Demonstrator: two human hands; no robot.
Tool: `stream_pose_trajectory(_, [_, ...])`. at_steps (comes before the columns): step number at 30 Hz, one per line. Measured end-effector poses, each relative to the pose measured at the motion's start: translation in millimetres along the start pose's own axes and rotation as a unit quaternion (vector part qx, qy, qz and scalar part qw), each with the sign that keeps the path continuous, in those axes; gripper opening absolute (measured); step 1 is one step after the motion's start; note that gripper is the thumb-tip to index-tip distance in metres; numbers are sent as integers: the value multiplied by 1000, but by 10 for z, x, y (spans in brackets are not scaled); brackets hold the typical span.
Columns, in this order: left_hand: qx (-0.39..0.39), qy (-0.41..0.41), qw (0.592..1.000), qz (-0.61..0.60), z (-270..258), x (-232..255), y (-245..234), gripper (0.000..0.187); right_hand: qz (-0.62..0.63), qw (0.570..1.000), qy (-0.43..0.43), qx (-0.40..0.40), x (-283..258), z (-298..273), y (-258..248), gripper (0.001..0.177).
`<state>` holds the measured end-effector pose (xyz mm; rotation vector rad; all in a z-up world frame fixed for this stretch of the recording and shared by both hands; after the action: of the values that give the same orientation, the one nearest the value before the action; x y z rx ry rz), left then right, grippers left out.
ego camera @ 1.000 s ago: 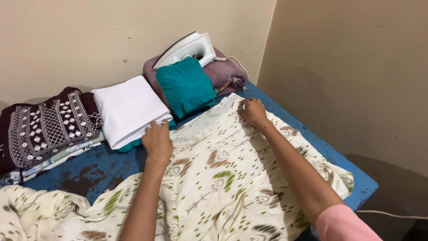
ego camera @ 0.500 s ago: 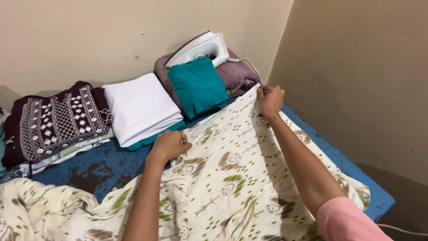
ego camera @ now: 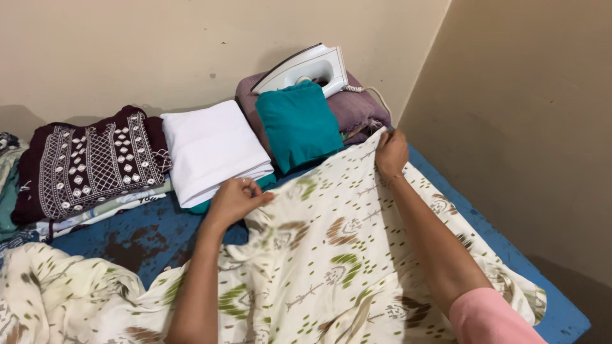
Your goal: The person spreads a floral garment on a blue table and folds it by hand.
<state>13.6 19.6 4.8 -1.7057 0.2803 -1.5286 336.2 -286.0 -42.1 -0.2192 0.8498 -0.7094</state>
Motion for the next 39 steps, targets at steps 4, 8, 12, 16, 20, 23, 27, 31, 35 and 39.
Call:
stream_pose_trajectory(4, [69, 12, 997, 42, -28, -147, -70, 37, -24, 996, -35, -81, 85, 33, 145, 24])
stream_pose_trajectory(8, [42, -40, 996, 71, -111, 55, -137, 47, -18, 994, -66, -83, 33, 20, 138, 24])
stream_pose_trajectory(12, [-96, 17, 990, 104, -156, 221, -57, 64, 1, 996, -54, -73, 15, 3, 108, 26])
stream_pose_trajectory(16, [-54, 131, 979, 146, -108, 43, 104, 67, 29, 996, -44, -73, -17, -30, 49, 26])
stream_pose_trajectory(20, [-114, 65, 974, 183, -35, -145, 108, 48, 30, 996, -45, -66, -65, -46, -3, 25])
stream_pose_trajectory(23, [-143, 2, 989, -39, -44, -209, 21, 53, 20, 996, -51, -67, -86, -41, -1, 25])
stream_pose_trajectory(27, [-104, -18, 975, -196, -65, -275, -185, 26, 16, 996, -40, -72, -72, -35, -5, 26])
stream_pose_trajectory(31, [-120, -99, 978, -136, -138, -319, -375, 56, 7, 996, -29, -79, -79, -22, 1, 26])
stream_pose_trajectory(35, [-94, -74, 992, -41, -255, -22, -473, 51, 9, 996, -28, -81, -91, -33, -4, 25])
stream_pose_trajectory(39, [-101, -20, 991, 84, -308, 362, -361, 56, 5, 996, -30, -85, -99, -36, -14, 25])
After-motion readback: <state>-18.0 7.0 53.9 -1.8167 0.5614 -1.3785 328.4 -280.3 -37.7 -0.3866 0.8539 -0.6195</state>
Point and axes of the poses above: each hand's wrist, its own z-axis towards the middle knuckle, its own y-axis out of the palm, x = y × z, the point moved 2 cm from there along z, towards the middle knuckle, and after that the axes turned 1 degree about z, right-handed, at the moved point
